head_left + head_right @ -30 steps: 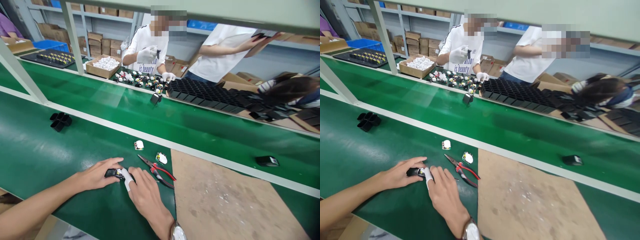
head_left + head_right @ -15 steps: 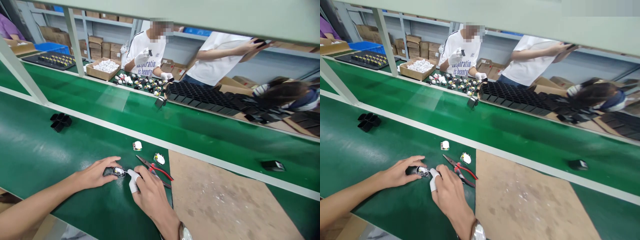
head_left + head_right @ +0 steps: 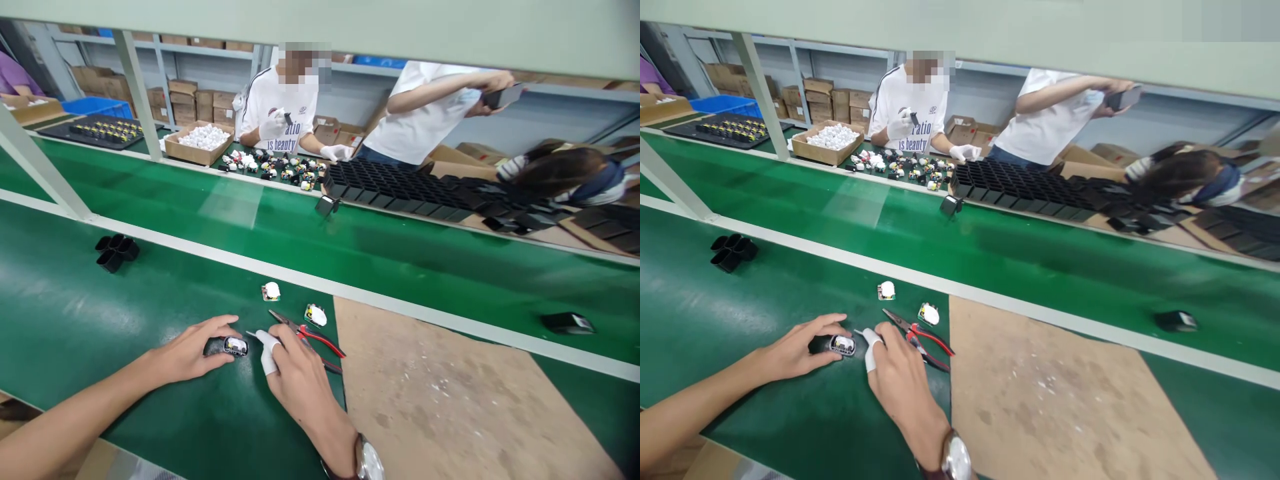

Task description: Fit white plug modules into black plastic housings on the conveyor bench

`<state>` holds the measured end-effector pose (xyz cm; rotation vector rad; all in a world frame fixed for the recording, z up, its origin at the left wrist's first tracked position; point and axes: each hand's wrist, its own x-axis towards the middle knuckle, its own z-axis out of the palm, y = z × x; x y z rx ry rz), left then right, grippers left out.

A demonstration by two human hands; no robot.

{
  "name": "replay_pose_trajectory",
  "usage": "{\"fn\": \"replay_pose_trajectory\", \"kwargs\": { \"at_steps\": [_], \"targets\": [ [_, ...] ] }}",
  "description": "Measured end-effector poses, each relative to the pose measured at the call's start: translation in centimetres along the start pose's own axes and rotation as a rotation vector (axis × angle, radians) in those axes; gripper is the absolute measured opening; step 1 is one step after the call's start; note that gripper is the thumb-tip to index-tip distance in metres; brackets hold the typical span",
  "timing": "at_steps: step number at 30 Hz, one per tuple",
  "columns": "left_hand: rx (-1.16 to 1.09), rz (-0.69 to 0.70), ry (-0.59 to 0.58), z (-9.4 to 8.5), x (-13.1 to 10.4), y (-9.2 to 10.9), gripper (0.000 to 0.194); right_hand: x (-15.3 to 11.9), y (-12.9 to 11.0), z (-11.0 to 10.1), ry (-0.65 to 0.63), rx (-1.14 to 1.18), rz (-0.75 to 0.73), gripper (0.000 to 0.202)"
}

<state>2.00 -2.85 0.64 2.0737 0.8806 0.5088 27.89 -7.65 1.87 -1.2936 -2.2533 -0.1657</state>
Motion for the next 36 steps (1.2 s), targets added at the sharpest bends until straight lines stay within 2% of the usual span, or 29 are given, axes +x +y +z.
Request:
{"fn": "replay_pose_trajectory", "kwargs": {
  "at_steps": [3,5,8,11,16,20,26,29,33,36],
  "targets": [
    [0.019,-0.003,-0.001,0.0,-0.1,0.0,0.067,-0.5,0.7,0.7,-0.06,-0.097,0.026,0.045],
    [0.03,0.0,-0.001,0.0,-0.1,0.0,0.067,-0.6,0.6,0.9,-0.073,-0.086,0.019,0.044],
    [0.036,0.008,-0.002,0.2,-0.1,-0.2,0.068,-0.2,-0.3,0.6,-0.019,0.091,0.009,0.036],
    [0.037,0.025,0.001,0.3,-0.1,-0.2,0.067,0.5,-1.4,0.1,-0.063,0.279,-0.034,0.035],
    [0.019,0.001,-0.035,0.2,-0.1,0.0,0.063,0.8,-1.8,0.1,-0.173,0.355,-0.05,0.036],
    [0.02,-0.02,-0.041,0.3,-0.2,0.1,0.064,0.2,-1.2,0.5,-0.143,0.428,-0.026,0.038],
    [0.0,-0.007,-0.034,0.3,-0.1,0.1,0.065,0.0,-0.9,0.4,-0.126,0.432,-0.03,0.032],
    [-0.007,0.014,-0.018,0.3,-0.1,0.0,0.069,0.0,-1.1,0.2,-0.116,0.462,-0.001,0.037],
    [0.002,0.049,-0.014,0.3,-0.2,-0.2,0.071,-0.1,-1.3,0.0,-0.169,0.38,-0.022,0.038],
    [0.012,0.063,-0.015,0.3,-0.2,-0.4,0.072,-0.3,-1.1,0.1,-0.174,0.415,0.001,0.037]
  ]
}}
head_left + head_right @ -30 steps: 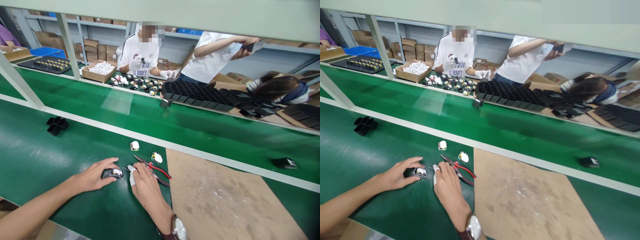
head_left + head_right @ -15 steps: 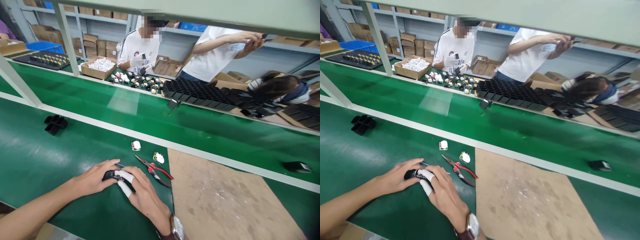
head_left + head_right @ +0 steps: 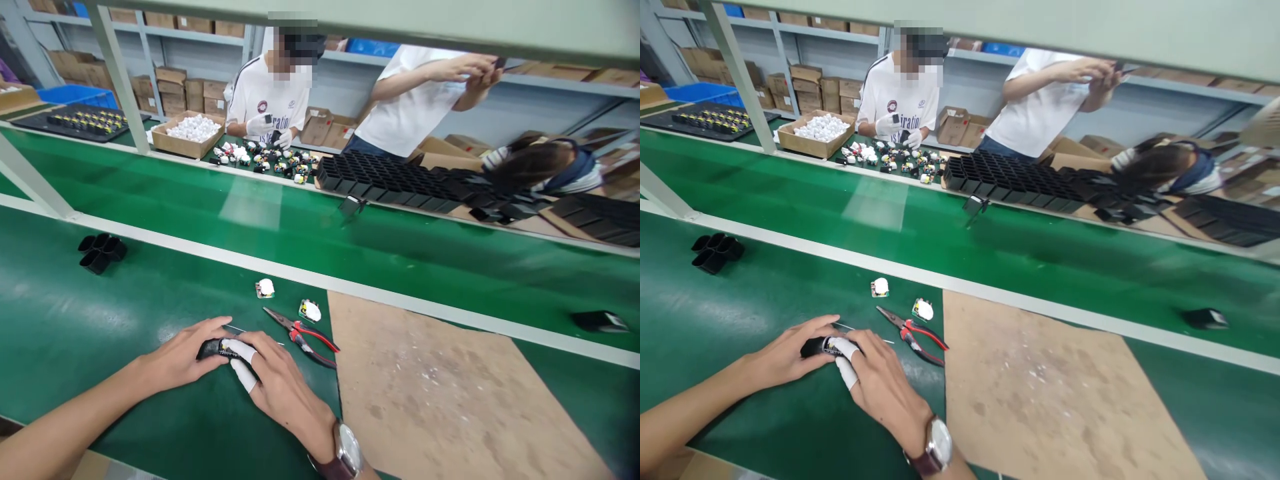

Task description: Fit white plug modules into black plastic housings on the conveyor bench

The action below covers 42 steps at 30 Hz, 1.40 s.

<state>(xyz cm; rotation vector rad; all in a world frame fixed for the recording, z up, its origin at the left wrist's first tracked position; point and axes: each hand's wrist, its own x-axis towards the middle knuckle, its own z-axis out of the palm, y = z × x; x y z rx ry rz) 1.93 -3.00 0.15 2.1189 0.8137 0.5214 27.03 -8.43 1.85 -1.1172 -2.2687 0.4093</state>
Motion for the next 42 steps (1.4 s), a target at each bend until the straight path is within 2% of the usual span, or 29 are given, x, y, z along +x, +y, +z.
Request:
{"fn": "replay_pose_trajectory", "kwargs": {
  "at_steps": [5,9,13,15,17,19,21,23,25,28,30,34,42],
  "targets": [
    [0.026,0.004,0.008,0.1,0.1,-0.2,0.074,-0.2,0.8,-0.1,0.098,0.096,0.013,0.048],
    [0.044,0.01,0.015,0.1,0.1,-0.1,0.073,-0.2,0.8,-0.2,0.078,0.062,-0.041,0.035],
    [0.087,0.039,0.039,-0.2,-0.2,0.0,0.073,-0.3,0.8,-0.1,0.087,0.036,-0.006,0.044],
    [0.113,0.147,0.059,-0.3,-0.2,0.0,0.062,-0.5,0.9,-0.1,0.057,0.023,0.013,0.052],
    [0.13,0.273,0.077,-0.1,-0.2,-0.1,0.043,-0.6,0.9,0.0,0.016,-0.007,0.018,0.059],
    [0.08,0.311,0.123,0.2,-0.1,-0.1,0.031,-0.8,0.9,0.1,-0.013,-0.041,0.019,0.066],
    [-0.118,0.208,0.197,0.4,0.2,0.1,0.026,-0.8,0.7,0.2,-0.019,-0.049,0.014,0.072],
    [-0.434,0.027,0.211,0.4,0.5,0.5,0.024,-0.8,0.5,0.3,0.019,-0.019,0.018,0.073],
    [-0.74,-0.132,0.129,0.1,0.8,1.2,0.03,-0.7,0.4,0.5,0.081,0.055,0.036,0.072],
    [-0.992,-0.224,-0.03,-0.4,1.0,2.0,0.05,-0.5,0.3,0.9,0.141,0.214,0.093,0.067],
    [-1.031,-0.253,-0.071,-0.6,1.0,2.1,0.058,-0.4,0.4,1.3,0.177,0.303,0.131,0.063],
    [-1.003,-0.335,-0.046,-0.4,1.0,1.7,0.053,-0.1,0.5,2.0,0.231,0.383,0.154,0.052],
    [-1.006,-0.39,-0.014,0.2,0.9,1.2,0.054,0.3,0.1,2.3,0.214,0.398,0.204,0.044]
  ]
}}
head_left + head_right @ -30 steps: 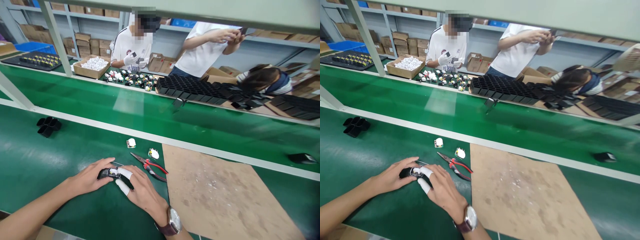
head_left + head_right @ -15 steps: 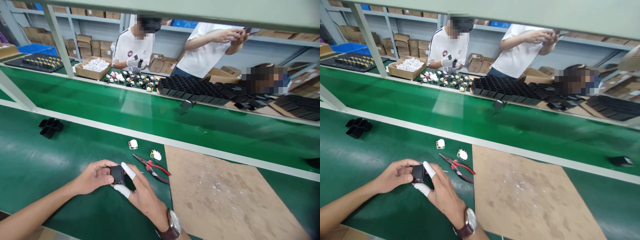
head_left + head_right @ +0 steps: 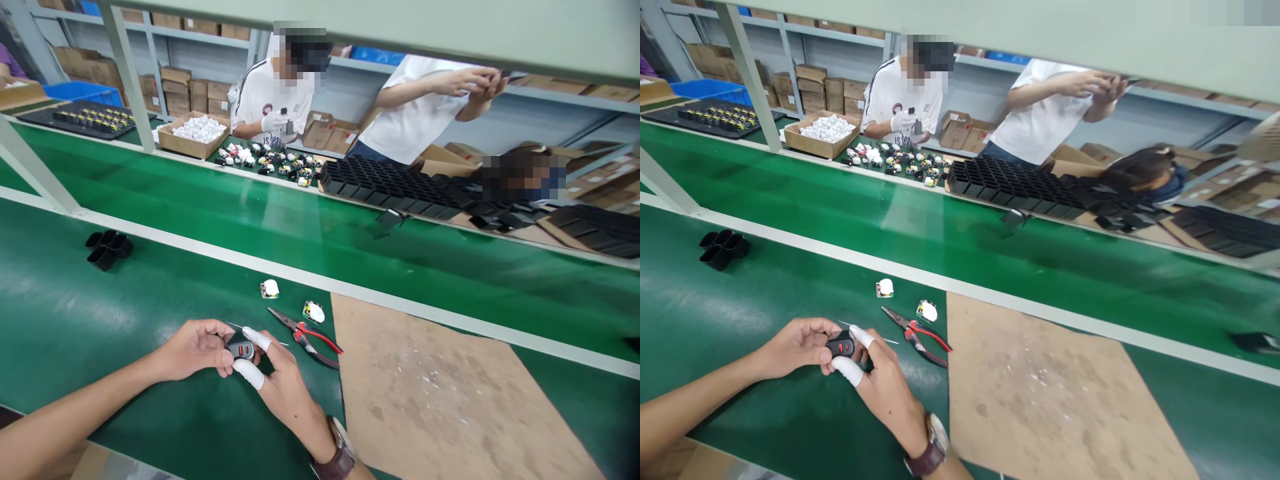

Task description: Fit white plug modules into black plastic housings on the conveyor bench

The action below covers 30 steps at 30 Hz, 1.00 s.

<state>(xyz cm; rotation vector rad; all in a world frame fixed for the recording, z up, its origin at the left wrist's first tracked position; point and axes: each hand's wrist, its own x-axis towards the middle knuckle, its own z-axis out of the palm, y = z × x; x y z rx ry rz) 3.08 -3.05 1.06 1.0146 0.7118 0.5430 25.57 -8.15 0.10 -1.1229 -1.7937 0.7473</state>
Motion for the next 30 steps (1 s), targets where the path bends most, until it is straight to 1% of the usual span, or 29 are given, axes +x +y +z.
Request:
{"fn": "replay_pose_trajectory", "kwargs": {
  "at_steps": [4,13,16,18,20,22,24,27,30],
  "targets": [
    [0.004,0.021,0.03,0.1,0.0,0.1,0.054,0.2,0.0,0.2,-0.007,0.017,0.039,0.041],
    [0.013,0.059,0.035,-0.2,-0.1,-0.2,0.051,0.6,-0.4,0.2,0.013,0.046,0.002,0.038],
    [0.008,0.077,0.027,0.0,-0.1,-0.1,0.053,0.5,-0.5,0.3,0.037,0.054,0.012,0.041],
    [-0.016,0.111,0.014,0.1,-0.1,0.2,0.056,0.3,-0.5,0.3,0.065,0.08,0.014,0.047],
    [-0.025,0.15,0.0,0.2,-0.3,0.6,0.055,0.0,-0.6,0.3,0.065,0.124,0.013,0.053],
    [0.02,0.193,-0.013,0.2,-0.5,1.0,0.05,-0.1,-0.8,0.1,0.026,0.186,0.016,0.056],
    [0.103,0.246,-0.026,0.3,-0.8,1.3,0.044,-0.1,-1.0,-0.2,-0.023,0.26,0.022,0.054],
    [0.214,0.348,-0.044,0.3,-1.2,1.3,0.048,0.2,-1.3,-0.6,-0.066,0.337,0.038,0.052],
    [0.312,0.358,-0.054,0.3,-1.5,1.1,0.048,0.4,-1.6,-0.8,-0.088,0.381,0.061,0.051]
  ]
}}
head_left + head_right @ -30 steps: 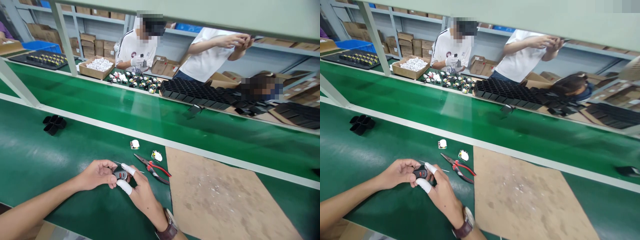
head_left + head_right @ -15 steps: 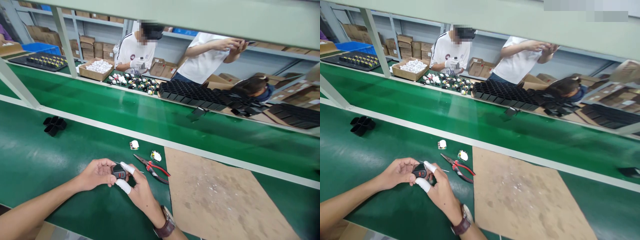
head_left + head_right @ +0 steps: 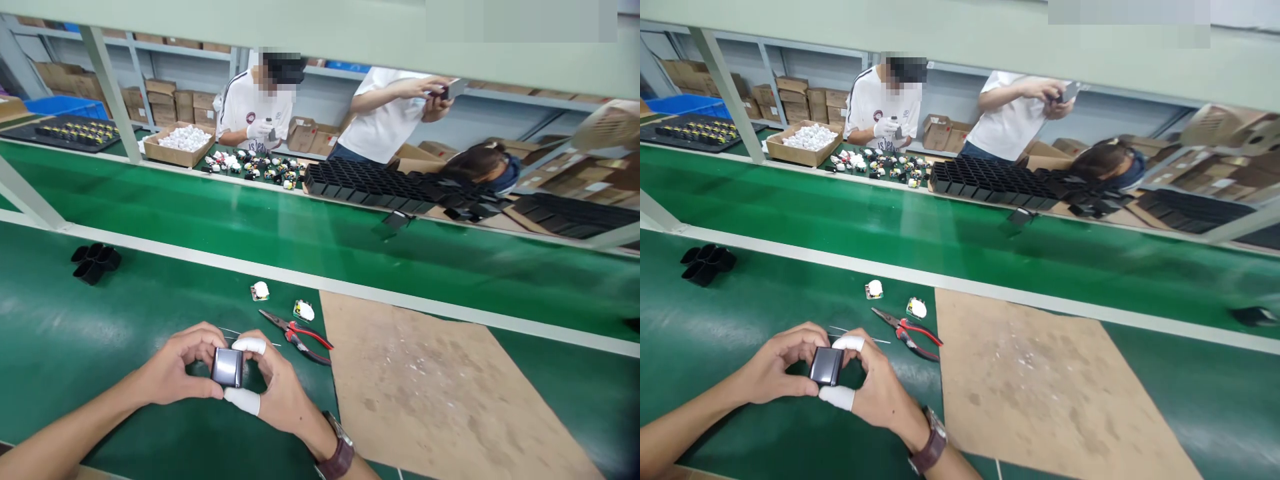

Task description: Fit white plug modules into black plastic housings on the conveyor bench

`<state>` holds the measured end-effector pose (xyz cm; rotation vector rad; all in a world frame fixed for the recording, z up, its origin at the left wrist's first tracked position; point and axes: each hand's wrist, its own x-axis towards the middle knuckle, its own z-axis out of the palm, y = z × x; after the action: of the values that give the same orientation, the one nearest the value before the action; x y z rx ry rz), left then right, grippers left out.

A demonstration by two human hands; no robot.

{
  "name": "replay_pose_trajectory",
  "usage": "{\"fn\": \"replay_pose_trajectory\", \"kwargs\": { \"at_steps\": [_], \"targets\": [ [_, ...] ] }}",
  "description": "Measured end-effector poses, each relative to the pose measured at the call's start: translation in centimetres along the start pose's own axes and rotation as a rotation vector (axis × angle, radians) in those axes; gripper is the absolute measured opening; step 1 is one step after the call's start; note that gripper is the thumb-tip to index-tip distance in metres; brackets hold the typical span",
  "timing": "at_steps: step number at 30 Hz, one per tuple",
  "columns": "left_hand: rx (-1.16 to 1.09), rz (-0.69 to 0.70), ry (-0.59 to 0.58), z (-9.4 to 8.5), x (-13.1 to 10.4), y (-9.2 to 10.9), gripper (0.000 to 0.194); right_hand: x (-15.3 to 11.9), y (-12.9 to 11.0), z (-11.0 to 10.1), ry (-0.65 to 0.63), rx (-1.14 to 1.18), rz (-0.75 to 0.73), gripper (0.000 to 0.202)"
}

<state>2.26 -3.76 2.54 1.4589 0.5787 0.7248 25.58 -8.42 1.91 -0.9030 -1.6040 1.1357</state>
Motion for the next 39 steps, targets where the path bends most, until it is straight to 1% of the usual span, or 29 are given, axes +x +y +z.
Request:
{"fn": "replay_pose_trajectory", "kwargs": {
  "at_steps": [3,6,8,11,14,16,19,30,36,39],
  "targets": [
    [0.07,-0.041,-0.014,0.0,-0.2,-0.1,0.041,0.1,-0.3,-0.1,-0.024,0.048,0.043,0.048],
    [0.075,-0.049,-0.002,0.0,-0.1,-0.1,0.039,0.1,-0.3,-0.3,-0.034,0.056,0.092,0.048],
    [0.022,-0.071,0.039,0.2,0.2,-0.3,0.039,0.2,-0.1,-0.3,-0.022,0.089,0.124,0.05],
    [-0.126,-0.146,0.121,0.4,0.7,-0.7,0.041,0.3,0.9,-0.2,0.015,0.216,0.161,0.057],
    [-0.22,-0.208,0.153,0.5,1.0,-1.3,0.048,0.2,2.0,0.3,0.03,0.291,0.183,0.067],
    [-0.229,-0.219,0.161,0.5,1.0,-1.6,0.052,0.1,2.4,0.6,0.032,0.292,0.204,0.069],
    [-0.212,-0.218,0.174,0.4,1.0,-1.7,0.054,0.1,2.5,0.8,0.042,0.275,0.226,0.066],
    [-0.159,-0.236,0.172,0.3,1.2,-1.9,0.058,0.0,2.9,0.7,0.064,0.231,0.241,0.065],
    [-0.147,-0.267,0.177,0.3,1.3,-2.2,0.06,-0.1,2.6,0.5,0.075,0.152,0.285,0.064],
    [-0.131,-0.271,0.159,0.3,1.3,-2.2,0.06,-0.1,2.4,0.5,0.077,0.157,0.313,0.063]
  ]
}}
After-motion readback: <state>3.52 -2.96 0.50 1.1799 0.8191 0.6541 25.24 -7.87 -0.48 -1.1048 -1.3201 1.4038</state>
